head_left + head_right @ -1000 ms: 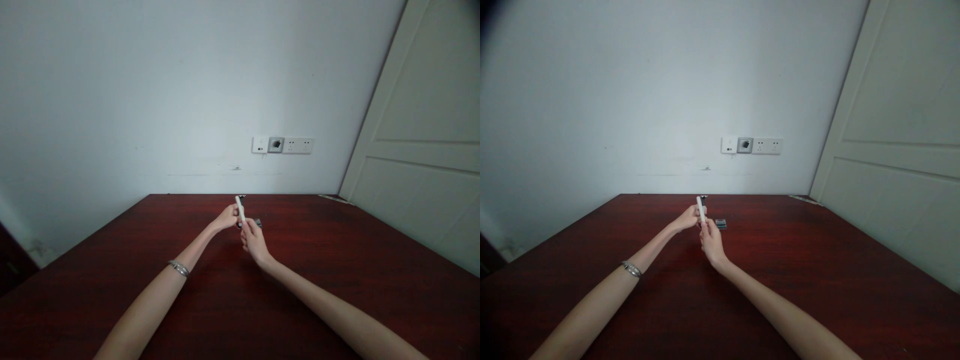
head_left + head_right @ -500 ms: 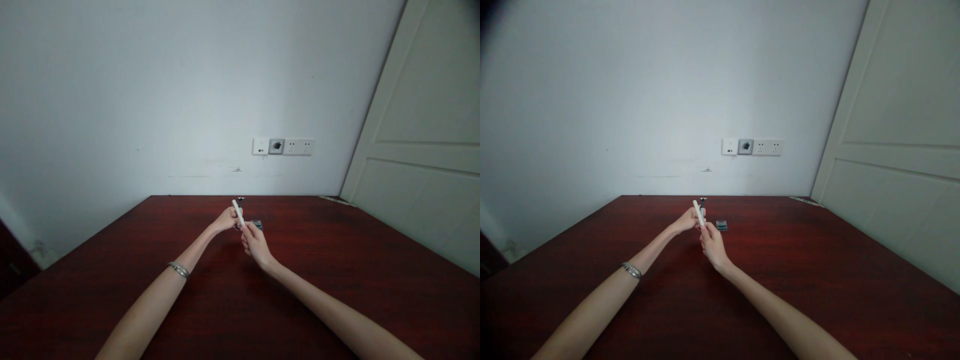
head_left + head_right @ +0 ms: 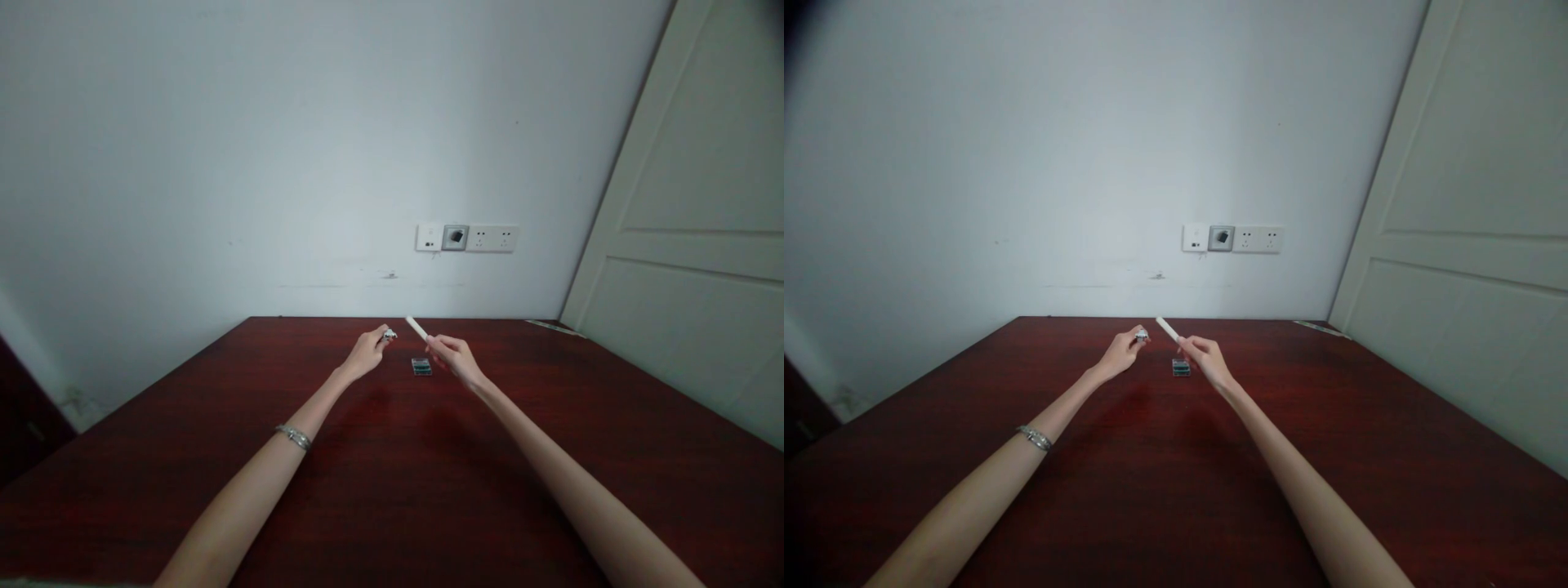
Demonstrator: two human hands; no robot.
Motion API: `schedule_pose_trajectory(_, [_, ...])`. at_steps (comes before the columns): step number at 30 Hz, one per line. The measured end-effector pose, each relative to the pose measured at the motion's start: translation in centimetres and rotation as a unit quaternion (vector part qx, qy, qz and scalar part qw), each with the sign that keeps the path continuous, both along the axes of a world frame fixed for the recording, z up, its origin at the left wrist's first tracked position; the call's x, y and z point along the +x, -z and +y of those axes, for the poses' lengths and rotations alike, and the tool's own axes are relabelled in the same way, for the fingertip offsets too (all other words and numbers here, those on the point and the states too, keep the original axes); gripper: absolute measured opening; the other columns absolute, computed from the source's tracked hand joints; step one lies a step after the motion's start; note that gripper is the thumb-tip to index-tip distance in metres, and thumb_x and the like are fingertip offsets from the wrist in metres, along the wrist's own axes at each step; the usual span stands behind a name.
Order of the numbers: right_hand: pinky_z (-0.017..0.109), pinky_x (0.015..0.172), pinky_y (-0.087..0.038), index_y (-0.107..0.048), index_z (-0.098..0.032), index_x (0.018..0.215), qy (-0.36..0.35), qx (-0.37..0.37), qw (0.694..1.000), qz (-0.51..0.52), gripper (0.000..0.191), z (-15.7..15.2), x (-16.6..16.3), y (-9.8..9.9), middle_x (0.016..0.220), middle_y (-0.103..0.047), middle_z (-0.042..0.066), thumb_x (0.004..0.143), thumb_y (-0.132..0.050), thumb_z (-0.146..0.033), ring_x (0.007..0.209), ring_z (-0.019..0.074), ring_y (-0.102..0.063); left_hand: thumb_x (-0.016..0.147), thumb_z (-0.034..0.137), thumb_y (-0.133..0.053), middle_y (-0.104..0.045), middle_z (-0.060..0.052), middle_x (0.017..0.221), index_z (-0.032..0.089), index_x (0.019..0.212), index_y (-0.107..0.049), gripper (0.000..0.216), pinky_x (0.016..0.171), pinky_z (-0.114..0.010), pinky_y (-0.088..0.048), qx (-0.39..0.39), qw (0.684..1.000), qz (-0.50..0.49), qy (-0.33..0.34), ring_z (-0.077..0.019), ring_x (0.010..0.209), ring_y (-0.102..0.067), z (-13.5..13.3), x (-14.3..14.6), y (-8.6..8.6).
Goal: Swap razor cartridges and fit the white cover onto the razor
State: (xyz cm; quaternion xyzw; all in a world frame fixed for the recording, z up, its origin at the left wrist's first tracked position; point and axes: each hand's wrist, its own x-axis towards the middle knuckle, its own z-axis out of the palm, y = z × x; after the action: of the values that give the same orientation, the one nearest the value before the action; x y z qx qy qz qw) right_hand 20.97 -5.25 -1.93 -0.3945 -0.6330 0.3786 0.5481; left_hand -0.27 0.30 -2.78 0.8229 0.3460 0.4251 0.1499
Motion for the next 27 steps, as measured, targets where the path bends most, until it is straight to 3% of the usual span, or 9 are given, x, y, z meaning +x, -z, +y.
schedule_pose_trajectory(11, [0.022, 0.045, -0.025, -0.063, -0.014, 0.053, -0.001, 0.042, 0.992, -0.117, 0.041, -0.1, 0.0, 0.8, 0.045, -0.046, -0.003, 0.072, -0.057, -0.051, 0.044, 0.0075, -0.036, 0.078, 0.003, -0.037, -0.057, -0.002, 0.079, 0.018, 0.085, -0.056, 0.025, 0.070, -0.022, -0.038, 0.071, 0.994, 0.079, -0.016, -0.0135, 0.072, -0.052, -0.5, -0.2, 0.3])
schedule_pose_trajectory(20, [0.023, 0.048, -0.027, -0.065, -0.015, 0.057, -0.012, 0.081, 0.985, -0.152, 0.039, -0.4, 0.2, 0.7, 0.049, -0.050, -0.001, 0.074, -0.056, -0.048, 0.048, 0.0092, -0.039, 0.078, 0.004, -0.037, -0.055, -0.001, 0.075, 0.018, 0.085, -0.058, 0.026, 0.067, -0.021, -0.036, 0.067, 0.994, 0.090, -0.015, -0.0131, 0.067, -0.050, -0.8, 0.0, 0.3])
schedule_pose_trajectory(27, [0.023, 0.049, -0.026, -0.067, -0.014, 0.058, 0.027, 0.067, 0.980, -0.186, 0.037, -0.2, 1.8, 0.5, 0.048, -0.049, -0.002, 0.075, -0.057, -0.046, 0.048, 0.0091, -0.039, 0.078, 0.003, -0.036, -0.056, -0.003, 0.080, 0.018, 0.086, -0.056, 0.026, 0.070, -0.021, -0.036, 0.079, 0.993, 0.090, -0.013, -0.0140, 0.075, -0.052, -0.8, -0.2, 0.2])
